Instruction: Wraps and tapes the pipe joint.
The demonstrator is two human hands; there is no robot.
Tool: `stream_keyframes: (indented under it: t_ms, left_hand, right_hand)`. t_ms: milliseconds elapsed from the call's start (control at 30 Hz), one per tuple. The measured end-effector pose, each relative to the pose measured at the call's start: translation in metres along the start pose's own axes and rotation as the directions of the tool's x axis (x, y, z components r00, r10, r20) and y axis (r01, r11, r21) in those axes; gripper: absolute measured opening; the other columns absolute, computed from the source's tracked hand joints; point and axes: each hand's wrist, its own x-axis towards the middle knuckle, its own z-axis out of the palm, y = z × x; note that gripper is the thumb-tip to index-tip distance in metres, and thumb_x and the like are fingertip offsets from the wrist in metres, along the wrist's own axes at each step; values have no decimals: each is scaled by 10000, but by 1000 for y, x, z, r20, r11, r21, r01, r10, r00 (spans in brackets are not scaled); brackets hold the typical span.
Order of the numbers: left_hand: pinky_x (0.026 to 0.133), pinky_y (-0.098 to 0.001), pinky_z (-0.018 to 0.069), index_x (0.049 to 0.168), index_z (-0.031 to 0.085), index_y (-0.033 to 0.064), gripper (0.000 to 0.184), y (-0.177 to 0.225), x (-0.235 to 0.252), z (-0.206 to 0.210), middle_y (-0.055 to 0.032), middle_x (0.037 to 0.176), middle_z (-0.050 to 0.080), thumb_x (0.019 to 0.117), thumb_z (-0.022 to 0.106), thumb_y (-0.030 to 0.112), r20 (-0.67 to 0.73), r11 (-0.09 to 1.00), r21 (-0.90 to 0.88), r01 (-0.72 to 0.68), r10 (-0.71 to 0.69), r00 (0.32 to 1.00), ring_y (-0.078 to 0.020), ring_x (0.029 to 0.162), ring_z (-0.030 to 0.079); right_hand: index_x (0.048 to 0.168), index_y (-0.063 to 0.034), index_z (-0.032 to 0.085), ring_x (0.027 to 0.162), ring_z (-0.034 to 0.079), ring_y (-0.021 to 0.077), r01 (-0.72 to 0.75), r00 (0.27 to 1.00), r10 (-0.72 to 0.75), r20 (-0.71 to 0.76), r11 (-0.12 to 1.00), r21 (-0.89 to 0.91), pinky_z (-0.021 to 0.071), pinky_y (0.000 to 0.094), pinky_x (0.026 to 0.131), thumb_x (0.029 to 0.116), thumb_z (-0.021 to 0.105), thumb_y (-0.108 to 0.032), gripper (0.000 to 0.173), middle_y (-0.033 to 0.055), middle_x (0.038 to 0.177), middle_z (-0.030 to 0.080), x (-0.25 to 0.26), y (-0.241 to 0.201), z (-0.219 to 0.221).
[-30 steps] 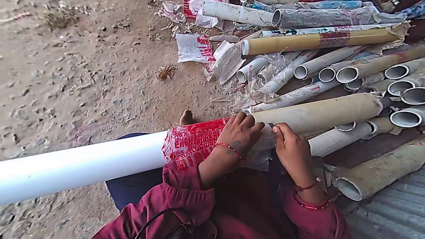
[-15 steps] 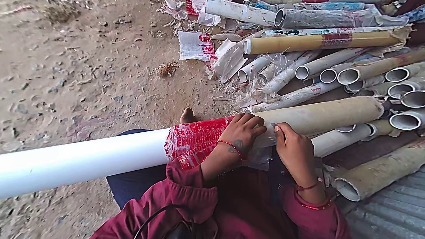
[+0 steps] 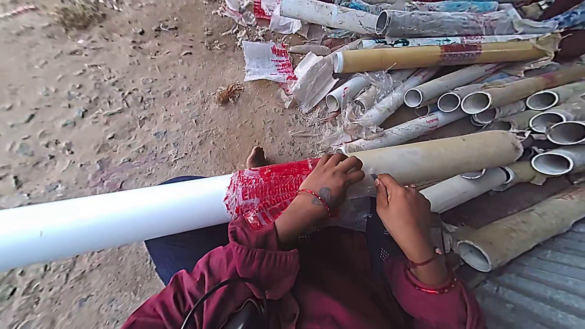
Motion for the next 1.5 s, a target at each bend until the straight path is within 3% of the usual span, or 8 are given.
stream_keyframes:
  t_ms: [567, 667, 733, 800, 900, 1067, 1233, 1500]
  left_hand:
    - [992, -519, 489, 1015, 756, 50, 137, -8, 15, -10, -130, 1159, 711, 963, 669, 142, 95, 988, -33, 149, -145, 985, -329, 1159, 650]
    - [1157, -518, 374, 1319, 644, 14, 391, -4, 23, -16, -149, 1425, 612, 1005, 633, 247, 229, 968, 11, 251, -247, 942, -309, 1353, 562]
    - [1255, -510, 198, 1624, 291, 100, 686, 3, 34, -26, -116, 1646, 373, 1056, 546, 388, 411, 930, 79, 358, -358, 838, -275, 1529, 345]
    - [1269, -527, 116, 1636, 283, 161, 652, 6, 37, -27, -63, 1685, 305, 1079, 451, 457, 503, 919, 109, 379, -380, 776, -263, 1575, 232]
    - [1249, -582, 164, 1465, 596, 232, 400, 4, 28, -17, 8, 1559, 519, 1097, 451, 290, 408, 950, 39, 309, -297, 863, -266, 1530, 350]
    - [1176, -531, 374, 1308, 718, 133, 335, -2, 10, 7, -23, 1387, 674, 1017, 553, 122, 124, 985, 172, -10, -12, 992, -234, 1363, 580]
    - [1170, -403, 409, 1208, 727, 66, 364, -8, -3, 9, -61, 1294, 724, 978, 487, -80, 119, 884, 183, -430, 414, 902, -214, 1290, 638]
    - [1052, -432, 516, 1412, 580, -23, 522, 7, -21, -13, -168, 1355, 673, 1026, 539, 327, -56, 976, 217, -32, 45, 997, -293, 1261, 657]
  right_hand:
    - [1028, 19, 722, 580, 654, 384, -74, 990, 88, -110, 989, 125, 450, 529, 493, 1033, 485, -163, 299, 187, 665, 656, -16, 26, -3]
    - [1082, 55, 714, 612, 667, 380, -80, 922, 118, -369, 990, 115, 469, 508, 535, 1053, 477, -138, 306, 228, 717, 675, 13, 34, 7]
    - [1097, 64, 716, 709, 702, 410, -36, 880, 76, -468, 995, 93, 521, 518, 629, 1049, 497, -113, 286, 249, 800, 707, 41, 39, 23]
    - [1115, 60, 711, 813, 704, 435, 31, 873, 14, -487, 996, 85, 525, 543, 700, 1047, 501, -90, 267, 254, 913, 725, 65, 40, 39]
    - [1112, 37, 705, 816, 712, 423, 65, 905, -23, -424, 994, 86, 518, 556, 690, 1051, 482, -98, 268, 234, 898, 724, 81, 33, 54]
    - [1121, 1, 694, 735, 694, 422, -7, 957, 50, -285, 989, 148, 482, 597, 605, 1082, 433, -155, 307, 210, 824, 708, 86, 36, 48]
    - [1112, -15, 698, 772, 695, 422, -75, 970, 118, -211, 976, 202, 472, 605, 627, 1090, 429, -178, 316, 203, 846, 716, 99, 38, 46]
    - [1105, -8, 691, 809, 699, 460, -129, 979, 155, -135, 975, 182, 476, 634, 639, 1086, 457, -178, 289, 229, 868, 716, 104, 27, 40]
